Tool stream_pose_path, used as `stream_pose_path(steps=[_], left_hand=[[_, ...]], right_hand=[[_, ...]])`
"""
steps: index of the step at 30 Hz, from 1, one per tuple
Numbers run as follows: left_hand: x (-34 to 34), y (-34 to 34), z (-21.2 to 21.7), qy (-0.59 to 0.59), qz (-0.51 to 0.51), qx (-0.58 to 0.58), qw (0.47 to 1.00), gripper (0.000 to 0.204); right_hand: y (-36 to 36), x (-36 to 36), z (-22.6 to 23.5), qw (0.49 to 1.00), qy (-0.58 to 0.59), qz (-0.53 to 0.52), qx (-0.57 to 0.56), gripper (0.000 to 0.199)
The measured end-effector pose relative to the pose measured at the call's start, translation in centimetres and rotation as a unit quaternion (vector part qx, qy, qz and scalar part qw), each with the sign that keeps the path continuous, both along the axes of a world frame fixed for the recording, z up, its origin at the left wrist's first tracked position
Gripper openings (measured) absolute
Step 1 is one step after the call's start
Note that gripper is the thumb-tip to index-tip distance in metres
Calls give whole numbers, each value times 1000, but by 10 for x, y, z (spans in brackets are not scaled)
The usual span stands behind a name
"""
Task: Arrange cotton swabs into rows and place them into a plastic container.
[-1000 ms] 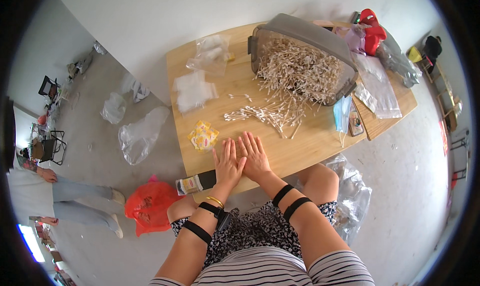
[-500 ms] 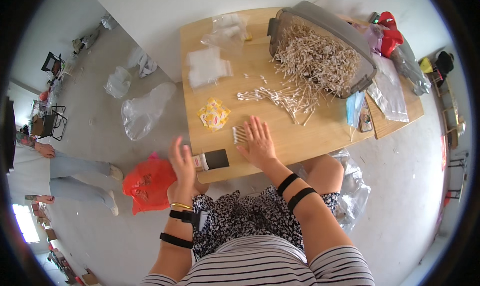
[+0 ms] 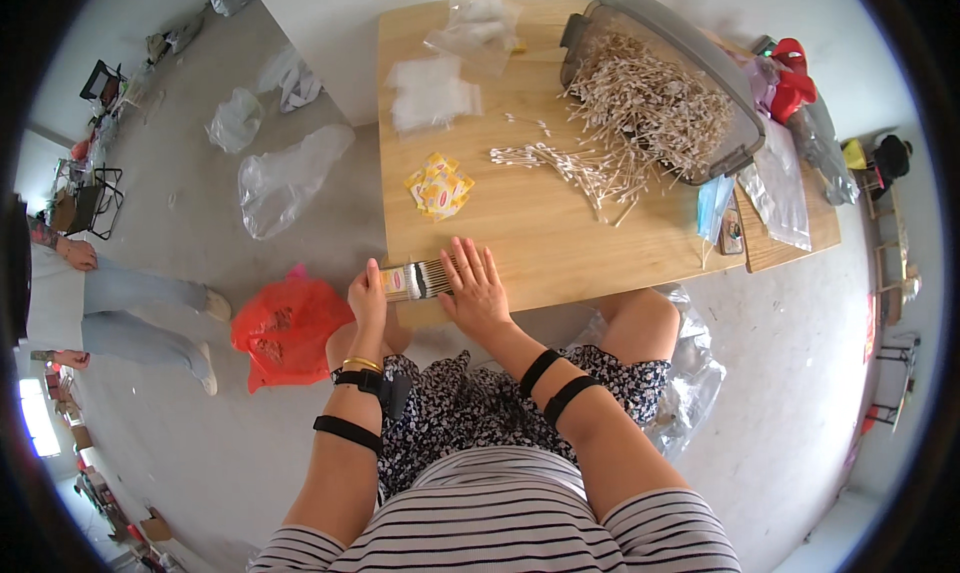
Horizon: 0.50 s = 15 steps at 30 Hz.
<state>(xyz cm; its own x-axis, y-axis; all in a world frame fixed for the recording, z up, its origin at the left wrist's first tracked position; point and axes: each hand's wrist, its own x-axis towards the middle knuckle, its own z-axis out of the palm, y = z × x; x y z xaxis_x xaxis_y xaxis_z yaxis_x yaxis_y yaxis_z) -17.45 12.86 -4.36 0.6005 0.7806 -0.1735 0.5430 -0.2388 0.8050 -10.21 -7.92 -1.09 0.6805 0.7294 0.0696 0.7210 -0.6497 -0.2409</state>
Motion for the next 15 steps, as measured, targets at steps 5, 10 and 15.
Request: stream_pose_path(steps=[5,10,15], left_hand=[[0,-2,-14,-77,18,-116,990,63],[0,-2,-19,-127,29,-173,976,59],[2,-3,-15,-146,21,-138,979,60]], right_hand=[[6,-8,-2,1000,-8,-5,-21,74],[19,-15,-5,1000,-1,-20,0,78],[38,-25,1,999,43,-18,-14,85]])
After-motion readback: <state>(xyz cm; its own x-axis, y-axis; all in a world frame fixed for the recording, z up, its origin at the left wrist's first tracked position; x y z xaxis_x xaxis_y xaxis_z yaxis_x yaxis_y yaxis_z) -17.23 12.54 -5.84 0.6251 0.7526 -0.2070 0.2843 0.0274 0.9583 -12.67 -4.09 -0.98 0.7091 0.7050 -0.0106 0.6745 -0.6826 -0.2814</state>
